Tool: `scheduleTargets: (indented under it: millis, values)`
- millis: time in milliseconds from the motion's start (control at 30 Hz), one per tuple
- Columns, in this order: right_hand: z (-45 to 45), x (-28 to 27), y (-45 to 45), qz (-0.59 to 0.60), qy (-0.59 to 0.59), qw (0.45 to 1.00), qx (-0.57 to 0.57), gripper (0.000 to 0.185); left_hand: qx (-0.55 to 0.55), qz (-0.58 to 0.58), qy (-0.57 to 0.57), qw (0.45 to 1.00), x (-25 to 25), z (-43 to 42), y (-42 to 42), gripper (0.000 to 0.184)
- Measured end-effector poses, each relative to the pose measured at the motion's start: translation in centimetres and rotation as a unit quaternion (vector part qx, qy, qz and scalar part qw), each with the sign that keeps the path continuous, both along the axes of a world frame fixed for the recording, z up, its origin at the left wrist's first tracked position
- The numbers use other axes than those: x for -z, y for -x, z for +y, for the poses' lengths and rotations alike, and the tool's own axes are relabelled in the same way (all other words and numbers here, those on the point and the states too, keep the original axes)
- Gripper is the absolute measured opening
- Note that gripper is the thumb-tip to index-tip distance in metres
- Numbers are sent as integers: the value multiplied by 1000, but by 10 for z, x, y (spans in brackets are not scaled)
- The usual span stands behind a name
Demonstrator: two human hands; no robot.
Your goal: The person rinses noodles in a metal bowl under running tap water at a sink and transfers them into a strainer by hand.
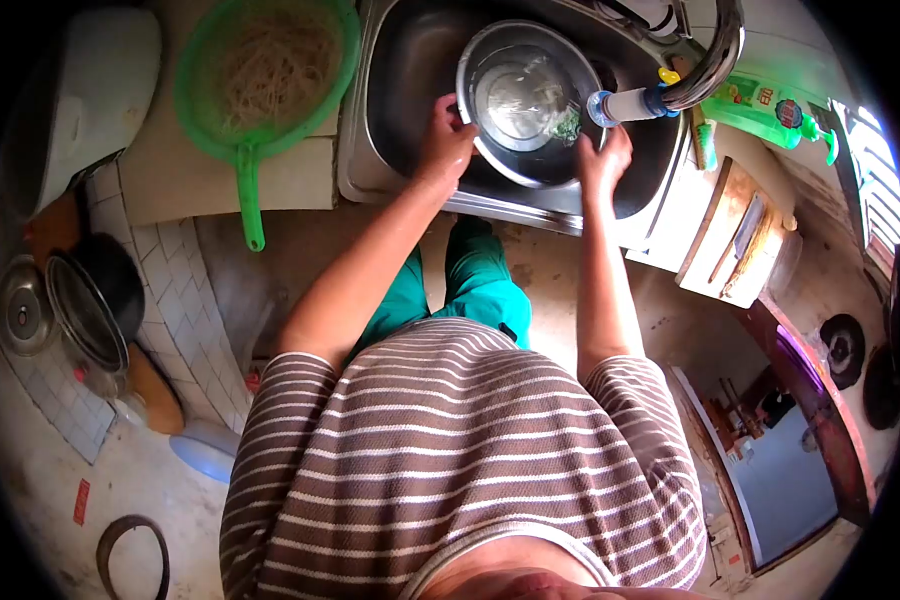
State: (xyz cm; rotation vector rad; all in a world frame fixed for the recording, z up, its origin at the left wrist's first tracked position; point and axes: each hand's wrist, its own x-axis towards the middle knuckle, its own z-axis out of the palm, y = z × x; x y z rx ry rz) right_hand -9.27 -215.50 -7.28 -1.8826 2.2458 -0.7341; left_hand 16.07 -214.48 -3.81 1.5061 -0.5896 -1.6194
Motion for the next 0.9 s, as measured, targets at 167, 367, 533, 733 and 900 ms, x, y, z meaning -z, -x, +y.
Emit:
scheduleTargets:
  millis: [167, 367, 533, 733, 900]
  values:
    - [10, 2, 48, -517, -251, 773, 269, 42, -30, 66, 14, 997, -38, -17, 22, 48]
    - [-1, -13, 22, -460, -215, 836, 208, 45, -34, 45, -40, 998, -9, -20, -5, 50]
    - [0, -14, 16, -504, -150, 831, 184, 49, 16, 23, -104, 994, 5, -5, -20, 42]
    - [6, -83, 39, -456, -41, 884, 99, 44, 27, 119, -172, 977, 6, 19, 25, 27]
    - [-5, -175, 30, -446, 57, 892, 42, 38, 104, 277, -204, 933, -8, 23, 72, 17]
